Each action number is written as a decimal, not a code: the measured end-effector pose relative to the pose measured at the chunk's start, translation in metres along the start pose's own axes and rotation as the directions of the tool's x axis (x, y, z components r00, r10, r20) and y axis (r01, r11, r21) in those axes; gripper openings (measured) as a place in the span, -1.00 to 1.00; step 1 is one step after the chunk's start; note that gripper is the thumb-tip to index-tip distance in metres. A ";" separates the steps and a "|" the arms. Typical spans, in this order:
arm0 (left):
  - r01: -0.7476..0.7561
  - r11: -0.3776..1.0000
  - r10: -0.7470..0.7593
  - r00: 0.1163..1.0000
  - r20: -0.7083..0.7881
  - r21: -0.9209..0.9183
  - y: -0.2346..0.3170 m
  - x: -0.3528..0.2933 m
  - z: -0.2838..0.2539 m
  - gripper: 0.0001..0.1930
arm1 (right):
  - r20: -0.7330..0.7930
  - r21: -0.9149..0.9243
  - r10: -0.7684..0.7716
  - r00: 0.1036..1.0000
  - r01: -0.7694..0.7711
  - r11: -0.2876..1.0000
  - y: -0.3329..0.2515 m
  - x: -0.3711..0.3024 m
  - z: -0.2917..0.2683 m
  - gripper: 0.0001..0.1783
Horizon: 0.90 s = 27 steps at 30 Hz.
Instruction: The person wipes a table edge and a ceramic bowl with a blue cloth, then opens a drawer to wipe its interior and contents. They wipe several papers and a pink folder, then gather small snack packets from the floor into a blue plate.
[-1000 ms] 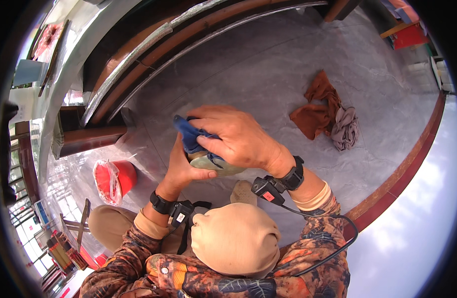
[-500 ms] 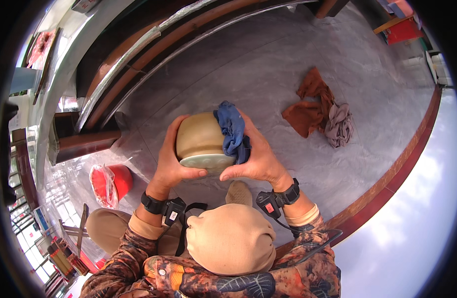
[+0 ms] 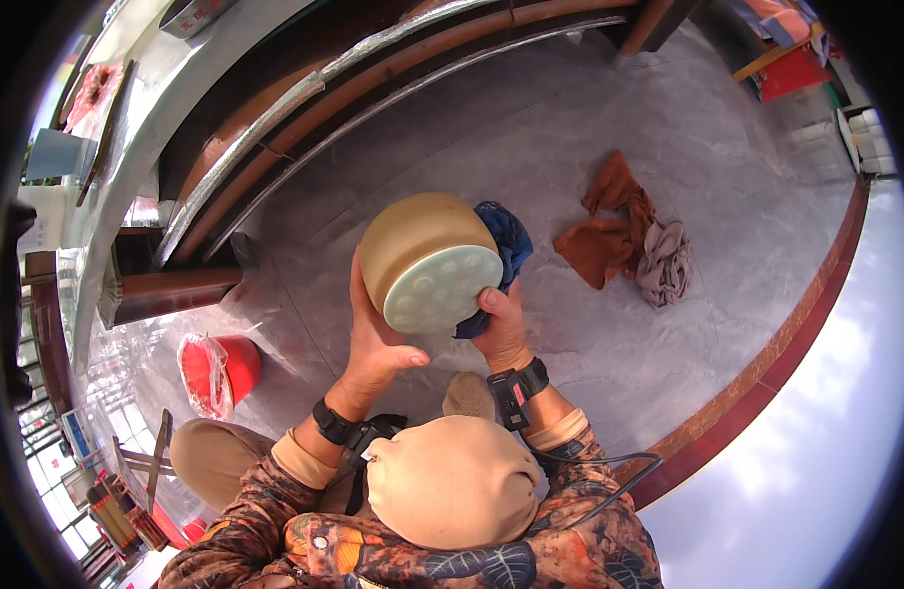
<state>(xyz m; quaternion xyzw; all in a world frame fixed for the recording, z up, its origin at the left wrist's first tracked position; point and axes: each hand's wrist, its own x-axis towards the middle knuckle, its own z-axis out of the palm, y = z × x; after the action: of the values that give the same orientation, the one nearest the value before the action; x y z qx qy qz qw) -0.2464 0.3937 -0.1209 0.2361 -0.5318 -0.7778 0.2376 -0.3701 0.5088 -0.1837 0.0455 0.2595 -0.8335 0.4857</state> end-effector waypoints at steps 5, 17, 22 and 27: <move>0.012 0.999 -0.008 0.995 -0.104 0.033 -0.003 0.000 -0.009 0.33 | 0.163 -0.213 -0.142 0.976 0.175 0.961 0.007 0.001 0.013 0.04; 0.017 0.923 -0.039 0.998 0.048 0.385 0.030 0.003 -0.020 0.24 | 0.773 -0.618 0.266 0.576 0.779 0.106 -0.088 0.050 0.138 -0.58; 0.202 0.902 -0.247 0.966 0.073 0.382 0.013 0.000 -0.018 0.11 | 0.618 -0.615 0.553 0.559 0.782 -0.104 -0.064 0.055 0.144 -0.69; 0.172 0.971 -0.177 0.984 0.013 0.167 0.001 -0.003 -0.017 0.17 | 0.520 -0.820 0.171 0.837 0.433 0.374 -0.076 0.036 0.079 -0.52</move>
<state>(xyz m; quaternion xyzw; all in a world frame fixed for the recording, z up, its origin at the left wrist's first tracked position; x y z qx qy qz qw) -0.2336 0.3827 -0.1250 0.2900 -0.5750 -0.7520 0.1403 -0.4381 0.4732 -0.0979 -0.4822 0.5355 -0.5617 0.4064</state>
